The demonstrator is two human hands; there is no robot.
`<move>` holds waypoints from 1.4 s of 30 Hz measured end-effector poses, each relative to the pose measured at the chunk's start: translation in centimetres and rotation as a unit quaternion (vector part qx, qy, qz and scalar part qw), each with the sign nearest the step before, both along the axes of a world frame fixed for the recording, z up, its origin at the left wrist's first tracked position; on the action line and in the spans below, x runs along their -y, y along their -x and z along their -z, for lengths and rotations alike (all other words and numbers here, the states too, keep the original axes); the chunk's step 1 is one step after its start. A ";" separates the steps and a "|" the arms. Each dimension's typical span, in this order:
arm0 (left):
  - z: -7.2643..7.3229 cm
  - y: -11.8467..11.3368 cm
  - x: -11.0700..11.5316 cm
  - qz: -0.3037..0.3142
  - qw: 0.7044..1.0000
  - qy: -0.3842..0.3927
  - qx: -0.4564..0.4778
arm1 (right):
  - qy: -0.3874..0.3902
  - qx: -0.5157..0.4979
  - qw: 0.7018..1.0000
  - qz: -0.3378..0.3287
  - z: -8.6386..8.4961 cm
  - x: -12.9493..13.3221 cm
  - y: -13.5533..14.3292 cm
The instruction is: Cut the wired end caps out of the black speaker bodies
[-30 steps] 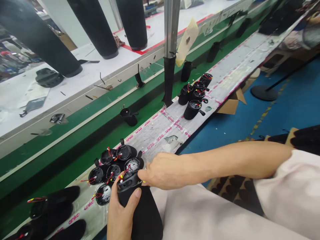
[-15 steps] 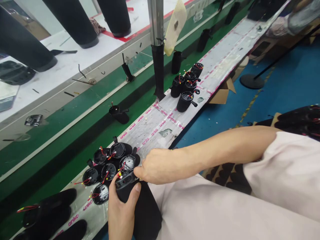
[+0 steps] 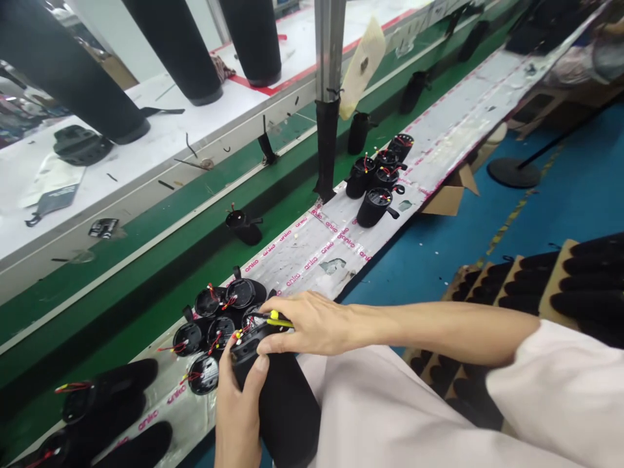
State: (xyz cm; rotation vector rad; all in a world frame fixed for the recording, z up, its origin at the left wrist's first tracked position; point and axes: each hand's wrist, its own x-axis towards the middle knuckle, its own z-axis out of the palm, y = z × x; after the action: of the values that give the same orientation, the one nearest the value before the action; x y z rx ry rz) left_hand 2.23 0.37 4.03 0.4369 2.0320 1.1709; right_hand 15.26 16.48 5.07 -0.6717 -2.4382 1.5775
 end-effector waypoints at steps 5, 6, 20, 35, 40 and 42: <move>0.5 -0.5 0.6 -0.022 0.992 -0.075 0.094 | 0.355 0.024 0.933 0.049 3.8 0.3 0.5; 0.9 -0.2 0.8 -0.029 0.989 -0.093 0.108 | 0.412 0.003 0.910 0.049 4.7 0.4 0.4; 2.6 -1.1 0.2 -0.031 0.923 -0.195 0.331 | 0.393 -0.043 0.912 0.107 6.1 1.2 -0.6; 0.3 0.1 -0.6 0.013 0.961 -0.175 0.215 | -0.452 0.073 0.868 -0.192 -3.2 -0.5 -1.5; 0.5 0.4 -0.6 0.018 0.964 -0.163 0.211 | -0.461 0.098 0.854 -0.221 -3.5 -0.7 -1.1; 0.5 0.5 -0.6 0.017 0.965 -0.159 0.209 | -0.460 0.101 0.852 -0.228 -3.5 -0.8 -1.1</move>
State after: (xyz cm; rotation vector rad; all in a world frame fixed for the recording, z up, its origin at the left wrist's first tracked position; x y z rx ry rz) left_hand 1.73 1.01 3.53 0.3406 1.4771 1.4380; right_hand 16.35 17.25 8.58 -0.0701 -3.1942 0.2242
